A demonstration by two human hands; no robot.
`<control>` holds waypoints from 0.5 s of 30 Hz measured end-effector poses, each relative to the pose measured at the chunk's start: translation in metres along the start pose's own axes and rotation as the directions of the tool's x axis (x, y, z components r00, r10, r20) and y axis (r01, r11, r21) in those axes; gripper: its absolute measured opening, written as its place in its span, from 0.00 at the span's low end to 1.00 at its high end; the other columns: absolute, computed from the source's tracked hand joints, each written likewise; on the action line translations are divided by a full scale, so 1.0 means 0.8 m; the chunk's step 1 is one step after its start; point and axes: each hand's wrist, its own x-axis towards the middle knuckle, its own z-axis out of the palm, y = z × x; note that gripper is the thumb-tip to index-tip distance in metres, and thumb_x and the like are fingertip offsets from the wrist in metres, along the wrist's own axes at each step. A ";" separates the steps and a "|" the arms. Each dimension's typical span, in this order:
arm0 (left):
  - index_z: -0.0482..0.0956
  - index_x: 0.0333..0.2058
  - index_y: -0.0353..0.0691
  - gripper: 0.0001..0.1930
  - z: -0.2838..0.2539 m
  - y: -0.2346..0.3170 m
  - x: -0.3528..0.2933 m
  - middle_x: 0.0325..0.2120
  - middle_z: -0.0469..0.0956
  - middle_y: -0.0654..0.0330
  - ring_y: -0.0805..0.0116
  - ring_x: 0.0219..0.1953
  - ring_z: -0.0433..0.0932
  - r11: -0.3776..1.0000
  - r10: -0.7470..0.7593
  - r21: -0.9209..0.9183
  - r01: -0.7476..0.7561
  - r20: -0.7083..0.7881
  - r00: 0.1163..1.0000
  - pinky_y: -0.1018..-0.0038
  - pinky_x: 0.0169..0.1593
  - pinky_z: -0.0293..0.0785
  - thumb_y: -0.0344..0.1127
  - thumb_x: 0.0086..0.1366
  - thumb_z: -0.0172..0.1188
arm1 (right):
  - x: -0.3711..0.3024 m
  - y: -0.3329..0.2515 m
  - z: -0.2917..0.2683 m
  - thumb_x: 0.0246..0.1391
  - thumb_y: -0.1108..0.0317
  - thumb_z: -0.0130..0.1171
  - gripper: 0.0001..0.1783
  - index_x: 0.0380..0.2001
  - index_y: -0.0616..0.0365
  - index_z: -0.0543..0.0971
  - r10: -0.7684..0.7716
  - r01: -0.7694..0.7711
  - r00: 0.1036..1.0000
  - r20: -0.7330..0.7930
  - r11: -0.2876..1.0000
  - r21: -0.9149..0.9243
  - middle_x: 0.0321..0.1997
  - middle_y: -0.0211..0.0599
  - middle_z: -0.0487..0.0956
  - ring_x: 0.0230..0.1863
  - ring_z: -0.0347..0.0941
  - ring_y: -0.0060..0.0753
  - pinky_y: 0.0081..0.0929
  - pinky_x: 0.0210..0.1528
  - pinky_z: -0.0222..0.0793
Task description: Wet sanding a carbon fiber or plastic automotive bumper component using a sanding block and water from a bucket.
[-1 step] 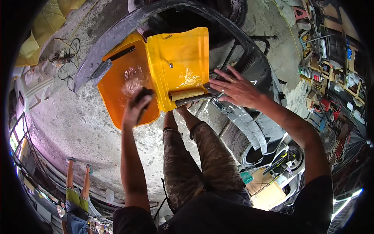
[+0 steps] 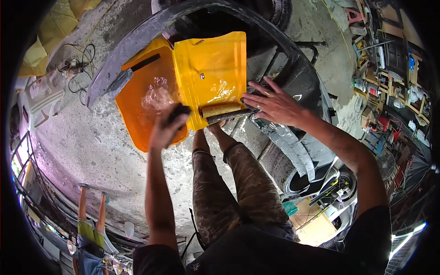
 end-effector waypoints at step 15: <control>0.76 0.47 0.35 0.18 0.071 0.021 -0.029 0.38 0.80 0.51 0.59 0.40 0.81 0.820 0.346 0.488 -0.299 -0.006 0.938 0.68 0.45 0.76 0.34 0.62 0.69 | 0.000 0.019 -0.002 0.65 0.39 0.44 0.28 0.68 0.16 0.65 0.011 -0.018 0.995 -0.102 0.997 -0.069 0.80 0.29 0.49 0.78 0.47 0.44 0.54 0.77 0.36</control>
